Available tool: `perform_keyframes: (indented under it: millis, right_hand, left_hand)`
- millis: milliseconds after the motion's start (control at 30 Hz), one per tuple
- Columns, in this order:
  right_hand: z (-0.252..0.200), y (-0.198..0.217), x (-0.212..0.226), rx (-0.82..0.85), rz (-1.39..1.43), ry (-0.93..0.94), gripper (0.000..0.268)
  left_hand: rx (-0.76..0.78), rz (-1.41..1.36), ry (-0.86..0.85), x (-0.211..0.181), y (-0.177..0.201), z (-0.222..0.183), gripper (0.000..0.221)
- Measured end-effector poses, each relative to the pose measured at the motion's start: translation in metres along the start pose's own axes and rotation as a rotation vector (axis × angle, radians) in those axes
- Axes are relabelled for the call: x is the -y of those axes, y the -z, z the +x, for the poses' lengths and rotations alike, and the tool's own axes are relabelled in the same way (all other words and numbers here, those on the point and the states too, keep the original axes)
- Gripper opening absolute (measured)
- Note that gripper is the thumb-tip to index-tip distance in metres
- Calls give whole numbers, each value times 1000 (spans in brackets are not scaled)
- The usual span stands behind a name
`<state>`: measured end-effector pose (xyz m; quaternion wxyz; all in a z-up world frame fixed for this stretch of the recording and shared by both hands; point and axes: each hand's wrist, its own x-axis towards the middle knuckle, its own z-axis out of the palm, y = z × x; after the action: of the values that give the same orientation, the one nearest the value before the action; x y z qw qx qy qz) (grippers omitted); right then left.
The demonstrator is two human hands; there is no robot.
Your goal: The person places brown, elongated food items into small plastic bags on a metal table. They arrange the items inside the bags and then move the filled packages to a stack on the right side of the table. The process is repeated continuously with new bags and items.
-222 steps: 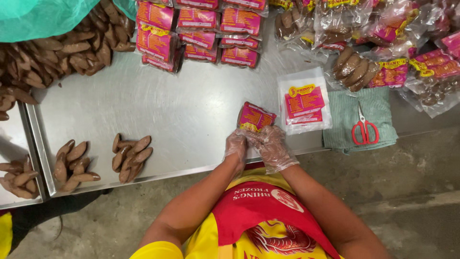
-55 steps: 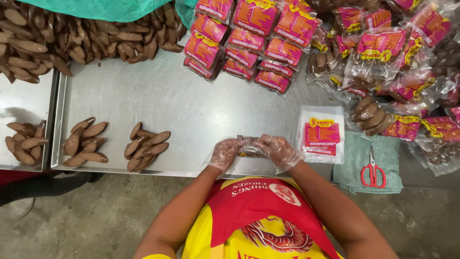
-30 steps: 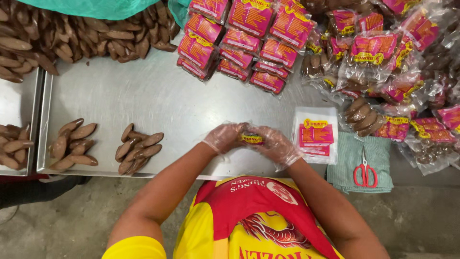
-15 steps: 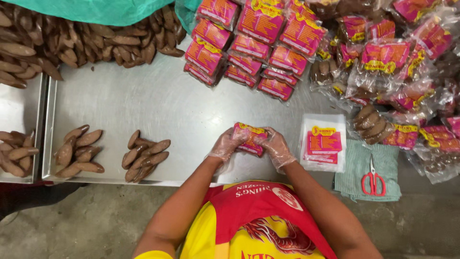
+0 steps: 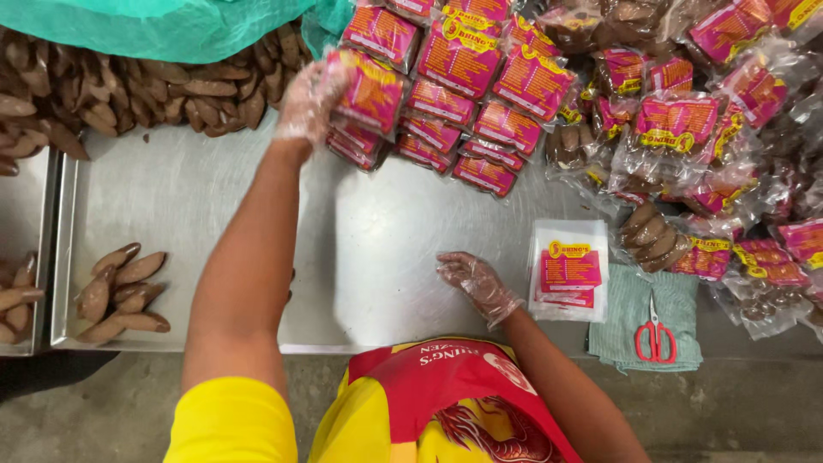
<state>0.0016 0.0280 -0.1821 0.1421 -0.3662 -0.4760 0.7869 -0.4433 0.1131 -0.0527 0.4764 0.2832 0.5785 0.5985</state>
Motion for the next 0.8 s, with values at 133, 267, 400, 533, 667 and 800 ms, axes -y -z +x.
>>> perform_keyframes:
  millis: [133, 267, 400, 533, 667, 800]
  right_hand:
    - [2, -2, 6, 2, -18, -22, 40]
    - [-3, -8, 13, -28, -58, -32, 40]
    - [-6, -11, 14, -67, -147, -1, 39]
    - [-7, -9, 12, -83, -216, 17, 41]
    - [-2, -7, 16, -18, -124, 11, 45]
    - [-2, -12, 33, 12, -253, -41, 46]
  left_hand:
    - [11, 313, -244, 10, 1, 69, 41]
    - [-105, 328, -179, 33, 3, 72, 42]
    - [-228, 562, -429, 25, 34, 15, 39]
    - [-327, 279, -169, 28, 110, -106, 37]
    - [-441, 73, -238, 50, 189, -272, 38]
    - [-784, 708, 171, 86, 212, -384, 39]
